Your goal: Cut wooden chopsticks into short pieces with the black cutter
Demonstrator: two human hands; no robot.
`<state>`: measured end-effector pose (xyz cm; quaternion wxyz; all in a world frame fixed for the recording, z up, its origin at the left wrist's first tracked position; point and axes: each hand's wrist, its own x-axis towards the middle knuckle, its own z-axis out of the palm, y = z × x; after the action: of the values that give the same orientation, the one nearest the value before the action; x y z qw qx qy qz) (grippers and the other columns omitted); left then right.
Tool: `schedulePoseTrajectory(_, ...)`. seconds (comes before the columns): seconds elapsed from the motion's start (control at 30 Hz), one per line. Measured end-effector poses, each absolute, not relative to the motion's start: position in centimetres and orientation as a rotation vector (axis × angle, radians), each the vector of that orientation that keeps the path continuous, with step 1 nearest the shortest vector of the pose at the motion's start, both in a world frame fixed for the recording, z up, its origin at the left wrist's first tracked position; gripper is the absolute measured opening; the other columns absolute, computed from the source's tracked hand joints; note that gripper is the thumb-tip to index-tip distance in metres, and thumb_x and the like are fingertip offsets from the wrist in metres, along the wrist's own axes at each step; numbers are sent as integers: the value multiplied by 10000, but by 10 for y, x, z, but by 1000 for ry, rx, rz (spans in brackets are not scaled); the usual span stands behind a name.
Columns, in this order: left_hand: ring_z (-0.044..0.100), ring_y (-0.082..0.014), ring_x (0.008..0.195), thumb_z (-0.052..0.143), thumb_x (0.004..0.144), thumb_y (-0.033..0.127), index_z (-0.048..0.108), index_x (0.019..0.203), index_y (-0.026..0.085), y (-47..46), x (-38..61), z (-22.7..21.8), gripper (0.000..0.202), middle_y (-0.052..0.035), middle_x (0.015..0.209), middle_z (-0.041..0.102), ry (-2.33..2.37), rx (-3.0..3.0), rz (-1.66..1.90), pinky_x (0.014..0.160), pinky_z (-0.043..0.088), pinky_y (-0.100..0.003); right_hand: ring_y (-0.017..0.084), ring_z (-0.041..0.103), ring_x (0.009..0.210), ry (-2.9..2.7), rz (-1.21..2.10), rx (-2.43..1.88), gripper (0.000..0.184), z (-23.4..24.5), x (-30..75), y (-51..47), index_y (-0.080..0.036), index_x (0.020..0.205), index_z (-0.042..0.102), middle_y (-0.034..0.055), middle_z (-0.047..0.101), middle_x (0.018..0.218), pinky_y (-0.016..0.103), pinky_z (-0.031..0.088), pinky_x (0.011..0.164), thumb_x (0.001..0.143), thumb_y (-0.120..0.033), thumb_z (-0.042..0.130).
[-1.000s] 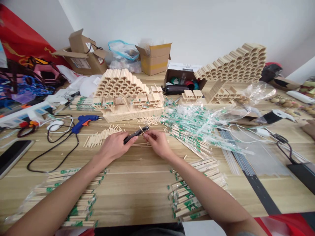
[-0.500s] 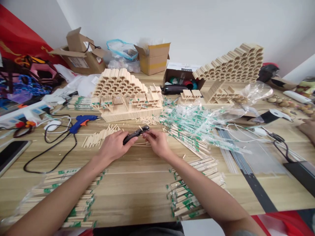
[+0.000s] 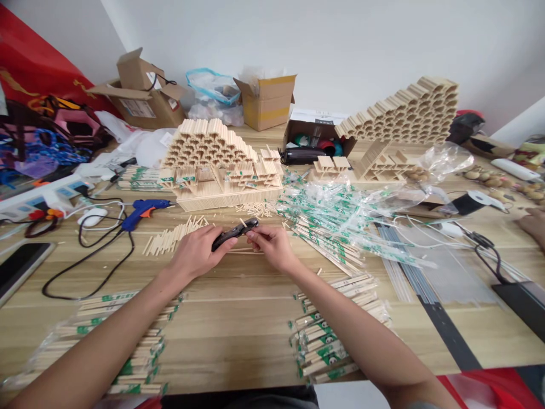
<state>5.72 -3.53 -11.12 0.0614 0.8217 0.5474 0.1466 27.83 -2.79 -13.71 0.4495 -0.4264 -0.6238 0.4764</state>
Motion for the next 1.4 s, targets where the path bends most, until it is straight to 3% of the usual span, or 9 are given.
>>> schedulePoseTrajectory(0.37, 681, -262, 884, 366, 1001, 661, 676, 953, 195, -33, 53, -109, 562, -90, 918, 716, 1560, 2447, 498, 725, 493, -354, 137, 543, 580, -1543, 1360, -996, 491, -134, 284, -25, -178, 723, 710, 4, 618, 614, 269, 462, 571, 847, -653, 709)
schedulePoseTrajectory(0.97, 666, -251, 855, 348, 1007, 667, 658, 907, 190, -34, 53, -109, 578, -86, 901, 711, 1508, 2427, 475, 723, 461, -345, 102, 402, 557, -1414, 1729, -885, 473, -131, 289, -23, -175, 711, 666, -31, 517, 614, 253, 291, 539, 830, -625, 752)
schedulePoseTrajectory(1.4, 650, -257, 734, 283, 988, 724, 633, 755, 205, -34, 58, -105, 667, -89, 755, 702, 1656, 2322, 315, 636, 342, -324, 102, 428, 578, -1338, 1715, -981, 479, -135, 284, -23, -172, 767, 675, -30, 540, 641, 256, 304, 552, 808, -640, 768)
